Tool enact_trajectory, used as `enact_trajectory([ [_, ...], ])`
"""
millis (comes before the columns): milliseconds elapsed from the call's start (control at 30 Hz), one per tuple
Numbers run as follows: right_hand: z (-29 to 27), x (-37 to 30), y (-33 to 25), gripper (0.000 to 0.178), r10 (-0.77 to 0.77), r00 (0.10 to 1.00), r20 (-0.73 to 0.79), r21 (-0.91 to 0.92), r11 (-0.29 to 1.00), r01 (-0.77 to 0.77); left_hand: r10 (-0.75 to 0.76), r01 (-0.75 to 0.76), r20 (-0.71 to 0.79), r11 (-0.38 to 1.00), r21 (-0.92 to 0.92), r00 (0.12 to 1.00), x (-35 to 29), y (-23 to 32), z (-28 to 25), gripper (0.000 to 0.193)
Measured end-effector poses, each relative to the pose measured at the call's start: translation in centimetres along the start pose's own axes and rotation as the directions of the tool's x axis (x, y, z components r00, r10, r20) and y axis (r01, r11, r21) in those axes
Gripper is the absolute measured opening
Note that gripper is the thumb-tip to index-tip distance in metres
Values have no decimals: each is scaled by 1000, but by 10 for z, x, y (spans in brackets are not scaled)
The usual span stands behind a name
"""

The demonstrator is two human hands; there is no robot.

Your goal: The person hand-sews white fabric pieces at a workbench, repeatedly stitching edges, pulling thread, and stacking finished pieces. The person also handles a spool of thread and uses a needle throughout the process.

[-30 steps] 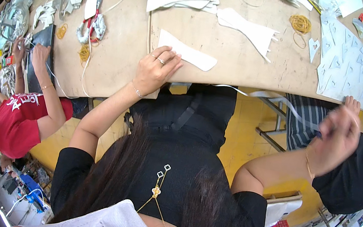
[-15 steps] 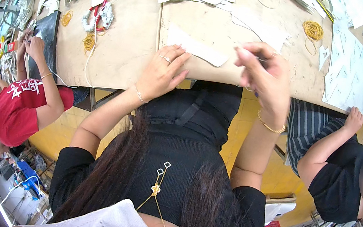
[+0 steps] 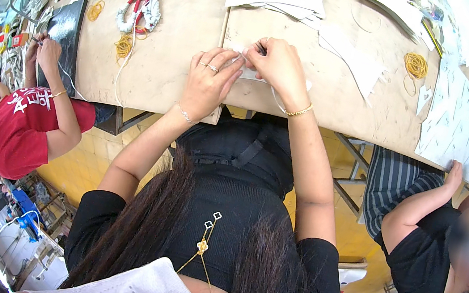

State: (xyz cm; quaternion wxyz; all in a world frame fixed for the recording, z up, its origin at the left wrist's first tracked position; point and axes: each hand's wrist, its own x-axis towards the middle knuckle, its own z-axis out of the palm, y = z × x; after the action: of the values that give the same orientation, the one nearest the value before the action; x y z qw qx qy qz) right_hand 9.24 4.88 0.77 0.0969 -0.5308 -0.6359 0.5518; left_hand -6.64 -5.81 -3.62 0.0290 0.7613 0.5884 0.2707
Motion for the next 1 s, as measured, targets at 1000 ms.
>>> enact_trajectory([
  [1000, -25, -1, 11, 25, 27, 997, 75, -65, 998, -22, 0, -4, 55, 997, 72, 998, 2, -2, 2, 30],
])
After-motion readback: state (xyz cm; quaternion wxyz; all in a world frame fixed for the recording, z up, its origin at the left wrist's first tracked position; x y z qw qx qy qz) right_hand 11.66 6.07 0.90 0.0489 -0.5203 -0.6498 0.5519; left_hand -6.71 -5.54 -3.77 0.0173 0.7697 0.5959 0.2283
